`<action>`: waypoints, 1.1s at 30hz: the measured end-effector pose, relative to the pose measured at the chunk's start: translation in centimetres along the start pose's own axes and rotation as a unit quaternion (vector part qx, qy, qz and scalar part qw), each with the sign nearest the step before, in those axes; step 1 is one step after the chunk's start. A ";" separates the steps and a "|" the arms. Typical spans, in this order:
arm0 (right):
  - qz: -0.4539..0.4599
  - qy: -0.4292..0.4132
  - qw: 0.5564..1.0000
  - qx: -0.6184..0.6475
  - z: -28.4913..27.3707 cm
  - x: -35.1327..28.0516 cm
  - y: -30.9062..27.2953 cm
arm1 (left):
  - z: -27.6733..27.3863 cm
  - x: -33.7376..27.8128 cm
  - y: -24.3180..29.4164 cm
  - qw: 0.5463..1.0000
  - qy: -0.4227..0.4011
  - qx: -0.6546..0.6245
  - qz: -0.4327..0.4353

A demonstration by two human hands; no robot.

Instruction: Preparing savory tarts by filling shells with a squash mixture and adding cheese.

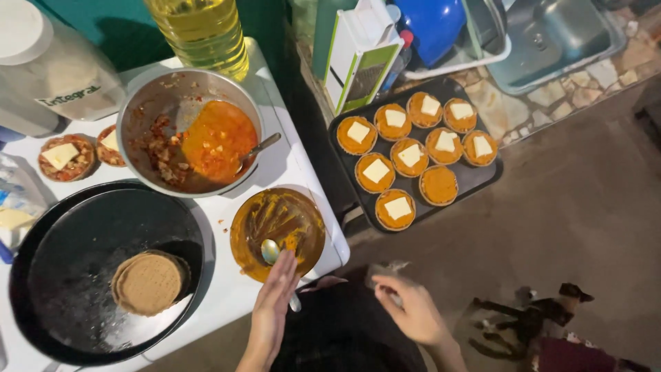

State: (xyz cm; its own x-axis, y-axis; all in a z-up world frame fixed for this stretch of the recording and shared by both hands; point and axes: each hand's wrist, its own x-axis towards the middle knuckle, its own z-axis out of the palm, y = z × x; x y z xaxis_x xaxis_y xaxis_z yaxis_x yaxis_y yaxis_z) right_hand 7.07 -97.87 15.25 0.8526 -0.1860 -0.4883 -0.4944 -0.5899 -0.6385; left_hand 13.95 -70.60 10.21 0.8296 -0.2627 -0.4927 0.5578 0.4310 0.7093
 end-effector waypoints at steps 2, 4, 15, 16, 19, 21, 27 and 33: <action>-0.021 -0.034 0.996 0.080 0.5 -0.6 1.6 | 1.7 0.8 0.6 0.999 -0.039 0.026 -0.022; -0.007 -0.022 0.999 0.046 0.3 -1.4 2.5 | 2.7 1.1 0.1 0.998 -0.061 0.013 -0.019; 0.054 0.004 0.998 -0.024 -4.9 6.1 10.6 | 10.1 7.4 -8.8 0.996 -0.075 0.023 -0.043; 0.042 0.022 0.998 -0.034 -5.7 6.7 10.5 | 11.1 7.9 -9.5 0.996 -0.059 0.027 -0.057; 0.029 0.043 0.997 -0.049 -8.5 7.7 8.9 | 13.7 9.8 -11.4 0.994 -0.027 0.079 -0.074; 0.029 0.042 0.997 -0.056 -9.9 8.3 9.0 | 14.5 11.2 -13.1 0.989 -0.007 0.125 -0.079; -0.191 -0.064 0.962 -0.183 -12.3 11.0 12.5 | 15.6 13.6 -16.0 0.986 0.032 0.154 -0.049; -0.054 0.031 0.989 -0.138 -15.6 12.2 13.8 | 15.7 15.2 -17.7 0.985 0.058 0.155 -0.048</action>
State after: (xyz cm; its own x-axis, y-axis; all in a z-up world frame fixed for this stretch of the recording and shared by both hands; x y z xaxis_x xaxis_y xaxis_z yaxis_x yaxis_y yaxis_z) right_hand 13.27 -120.48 9.80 0.9109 -0.1538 -0.3830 -0.3428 -0.7988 -0.4944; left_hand 17.04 -95.81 -1.92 0.7747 -0.1816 -0.6058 0.6289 0.1208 0.7681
